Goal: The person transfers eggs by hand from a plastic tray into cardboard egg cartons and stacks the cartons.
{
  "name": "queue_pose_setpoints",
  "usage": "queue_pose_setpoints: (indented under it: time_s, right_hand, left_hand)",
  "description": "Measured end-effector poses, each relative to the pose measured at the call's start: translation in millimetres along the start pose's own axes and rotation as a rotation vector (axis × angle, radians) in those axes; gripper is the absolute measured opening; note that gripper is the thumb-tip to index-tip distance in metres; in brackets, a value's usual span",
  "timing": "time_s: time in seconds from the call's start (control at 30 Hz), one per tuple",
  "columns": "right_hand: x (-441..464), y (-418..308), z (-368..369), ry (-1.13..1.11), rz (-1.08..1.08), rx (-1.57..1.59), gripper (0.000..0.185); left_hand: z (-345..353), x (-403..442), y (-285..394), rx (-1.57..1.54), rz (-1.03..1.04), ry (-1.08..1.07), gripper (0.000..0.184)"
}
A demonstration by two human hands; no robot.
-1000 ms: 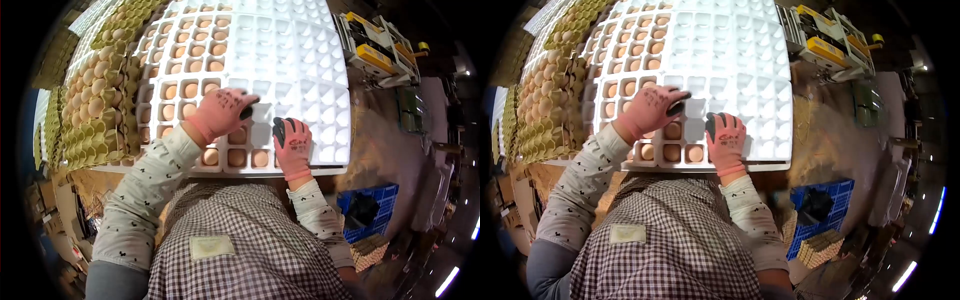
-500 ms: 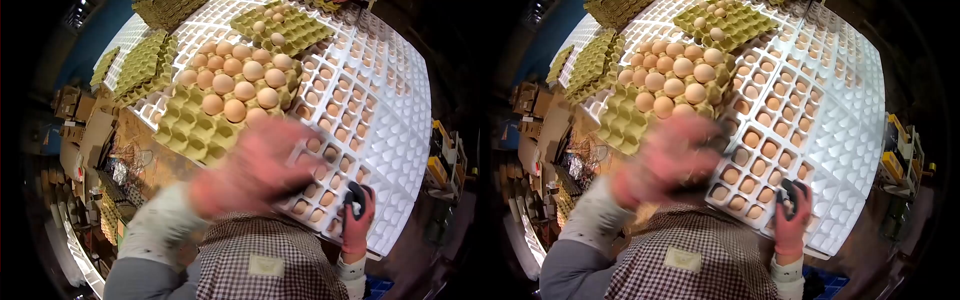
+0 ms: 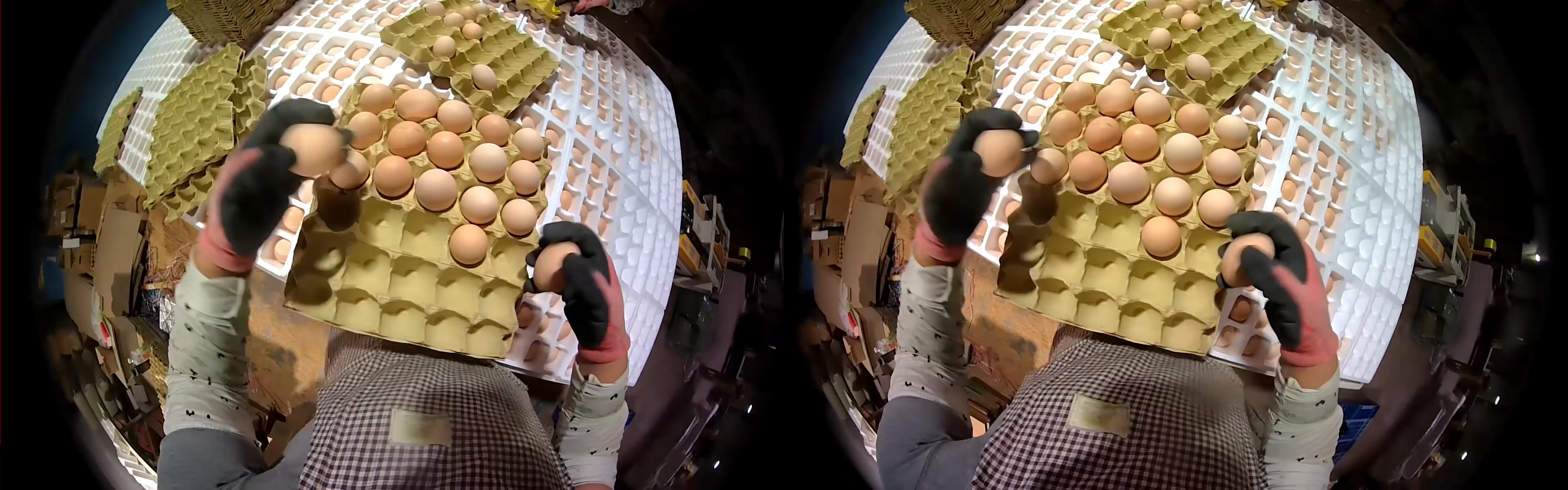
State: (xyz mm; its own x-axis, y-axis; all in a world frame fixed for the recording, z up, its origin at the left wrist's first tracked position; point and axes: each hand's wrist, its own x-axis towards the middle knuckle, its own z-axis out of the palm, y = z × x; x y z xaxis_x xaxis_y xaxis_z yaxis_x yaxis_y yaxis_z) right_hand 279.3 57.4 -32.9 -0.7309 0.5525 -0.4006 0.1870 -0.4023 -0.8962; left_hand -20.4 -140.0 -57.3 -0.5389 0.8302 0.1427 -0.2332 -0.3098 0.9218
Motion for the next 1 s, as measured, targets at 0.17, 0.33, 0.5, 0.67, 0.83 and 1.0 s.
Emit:
queue_pose_setpoints:
  time_s: [0.17, 0.33, 0.5, 0.67, 0.83, 1.0]
  right_hand:
    - [13, -4, 79, 0.073, -0.376, -1.587, 0.061]
    - [-3, -11, 27, 0.211, -0.095, -0.415, 0.061]
    - [-1, -14, 6, 0.267, -0.316, -0.899, 0.070]
    - [25, -5, 43, 0.373, -0.414, -1.707, 0.064]
    - [-6, 1, 0, 0.240, -0.276, -0.127, 0.037]
    - [-51, 76, -63, 0.109, -0.120, 0.223, 0.043]
  left_hand:
    - [-2, 18, 17, 1.481, 0.187, -0.402, 0.059]
    - [-24, 21, 11, 1.231, 0.210, -0.302, 0.057]
    - [7, 33, 13, 1.537, 0.413, -0.453, 0.048]
    - [49, 16, 7, 1.729, 0.230, -0.419, 0.064]
    - [6, 14, 3, 0.477, -0.205, -0.215, 0.042]
    - [49, -26, 2, 0.807, -0.160, -0.381, 0.042]
